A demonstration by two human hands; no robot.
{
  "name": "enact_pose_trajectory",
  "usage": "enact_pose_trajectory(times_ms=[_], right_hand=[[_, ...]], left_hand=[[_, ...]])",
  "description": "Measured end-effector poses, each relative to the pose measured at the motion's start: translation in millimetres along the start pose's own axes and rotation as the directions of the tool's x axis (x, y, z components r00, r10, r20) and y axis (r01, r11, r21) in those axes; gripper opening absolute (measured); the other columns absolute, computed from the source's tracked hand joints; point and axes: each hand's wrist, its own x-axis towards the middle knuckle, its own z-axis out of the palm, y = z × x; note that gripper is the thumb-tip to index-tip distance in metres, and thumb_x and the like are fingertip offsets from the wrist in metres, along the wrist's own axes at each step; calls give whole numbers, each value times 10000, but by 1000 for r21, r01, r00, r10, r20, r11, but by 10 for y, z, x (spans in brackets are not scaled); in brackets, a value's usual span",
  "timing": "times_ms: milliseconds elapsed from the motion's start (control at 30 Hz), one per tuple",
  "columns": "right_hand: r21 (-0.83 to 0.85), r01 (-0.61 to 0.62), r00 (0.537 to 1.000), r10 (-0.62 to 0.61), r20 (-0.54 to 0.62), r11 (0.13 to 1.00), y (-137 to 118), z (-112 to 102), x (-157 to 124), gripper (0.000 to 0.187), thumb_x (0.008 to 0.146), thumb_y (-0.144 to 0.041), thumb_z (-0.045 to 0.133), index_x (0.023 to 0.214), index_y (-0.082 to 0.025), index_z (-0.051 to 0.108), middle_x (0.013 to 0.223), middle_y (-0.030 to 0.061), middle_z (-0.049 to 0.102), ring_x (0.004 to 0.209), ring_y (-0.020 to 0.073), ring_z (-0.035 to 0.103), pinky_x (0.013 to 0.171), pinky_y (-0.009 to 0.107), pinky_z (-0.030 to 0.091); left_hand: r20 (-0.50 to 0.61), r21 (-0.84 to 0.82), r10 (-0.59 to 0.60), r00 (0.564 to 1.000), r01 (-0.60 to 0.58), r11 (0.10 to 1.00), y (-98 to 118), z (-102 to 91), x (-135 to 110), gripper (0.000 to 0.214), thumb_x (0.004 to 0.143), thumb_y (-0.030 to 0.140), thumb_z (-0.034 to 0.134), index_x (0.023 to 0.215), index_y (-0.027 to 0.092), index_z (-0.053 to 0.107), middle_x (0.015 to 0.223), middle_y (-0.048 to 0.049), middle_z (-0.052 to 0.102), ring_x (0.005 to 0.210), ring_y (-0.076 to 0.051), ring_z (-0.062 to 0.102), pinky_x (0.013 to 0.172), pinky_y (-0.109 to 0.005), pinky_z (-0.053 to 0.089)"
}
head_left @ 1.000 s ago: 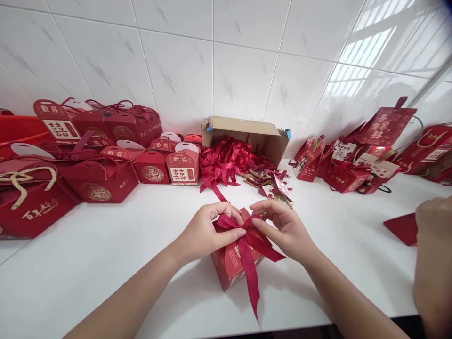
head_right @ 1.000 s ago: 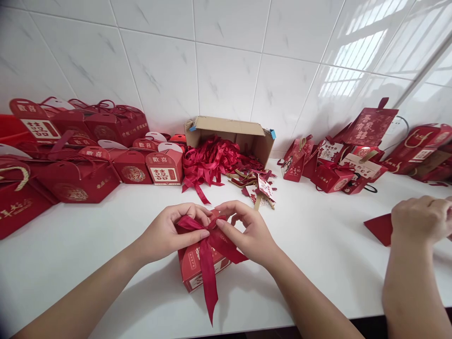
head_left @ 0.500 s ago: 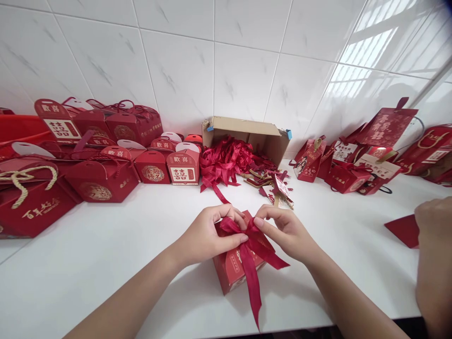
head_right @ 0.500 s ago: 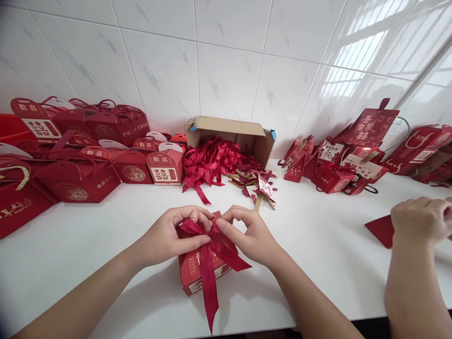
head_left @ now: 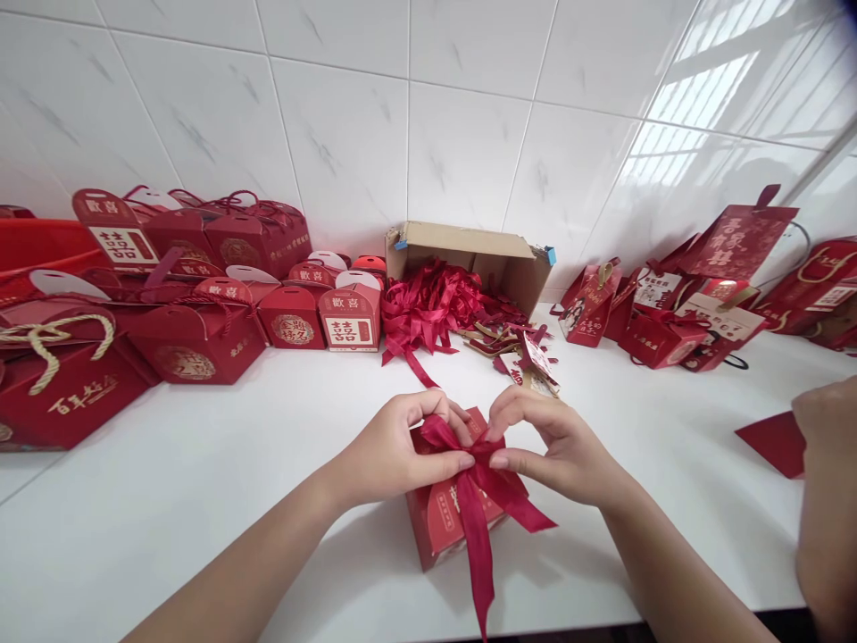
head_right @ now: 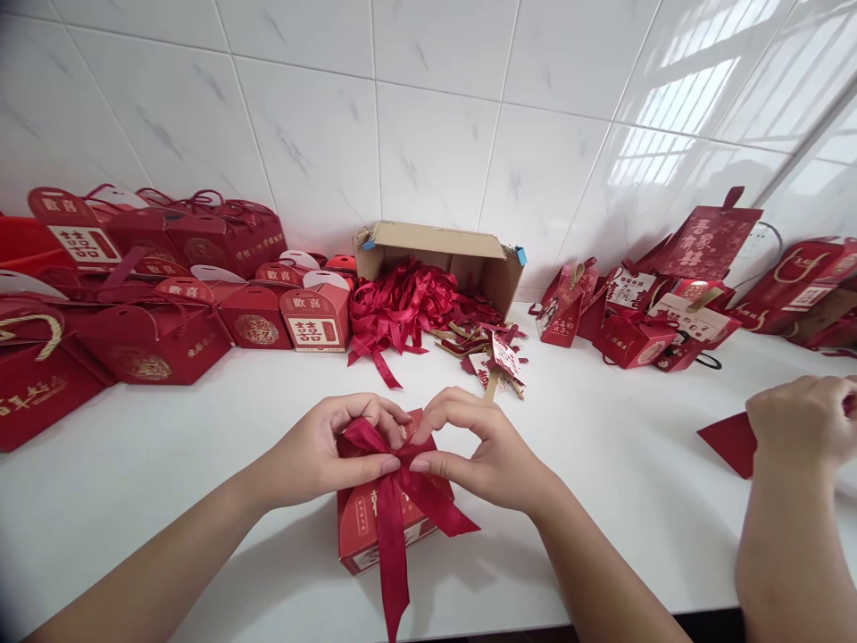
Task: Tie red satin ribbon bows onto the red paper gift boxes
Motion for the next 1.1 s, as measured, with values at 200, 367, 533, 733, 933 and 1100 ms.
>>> enact_pose_trajectory(times_ms=[200,367,533,733,933,1100], right_hand=[[22,-138,986,135,99,990,-59,-12,12,154,772,-252,723,838,-212,591,872,9,558,834,130,541,803,272,444],[28,-239,960,232,157,971,-83,-4,25,244,737,-324,749,835,-213,556,899,12,557,848,145,532,806,284,447],[16,-222,961,216,173,975,-66,29,20,227,748,-347,733,737,-200,561,920,25,531,882,155,540,857,313,453],[43,-189,969,179,171,981,-55,29,9,98,781,-311,707,807,-222,675,1086,53,531,1078,192,526,1010,371,388],[71,-209,961,191,202,975,-99,30,14,168,844,-264,616,699,-179,624,1278,81,470,1225,227,460,1048,385,370],[10,-182,977,180,114,983,-87,103,18,207,811,-303,663,638,-189,651,1294,69,494,1232,263,463,1050,435,360]], left_hand=[[27,-21,-11,1000,12,1000,40,9,-9,114,719,176,704,749,163,595,955,-40,677,939,-175,635,822,-276,493],[33,-28,-26,999,27,999,56,17,-27,101,712,163,696,754,161,604,946,-51,677,934,-183,638,827,-285,499],[39,-2,-43,998,43,999,57,25,-27,90,720,168,679,742,164,593,880,-47,676,956,-204,632,827,-299,498],[34,32,-52,998,51,998,54,30,-23,74,726,182,664,754,157,599,942,-60,662,847,-183,630,770,-304,494],[42,-6,-42,998,43,999,40,29,-36,119,731,203,682,773,162,579,901,-46,663,872,-183,625,792,-301,487],[10,2,-19,1000,19,1000,21,26,-23,103,717,162,671,753,163,574,867,-37,658,841,-175,625,781,-300,487]])
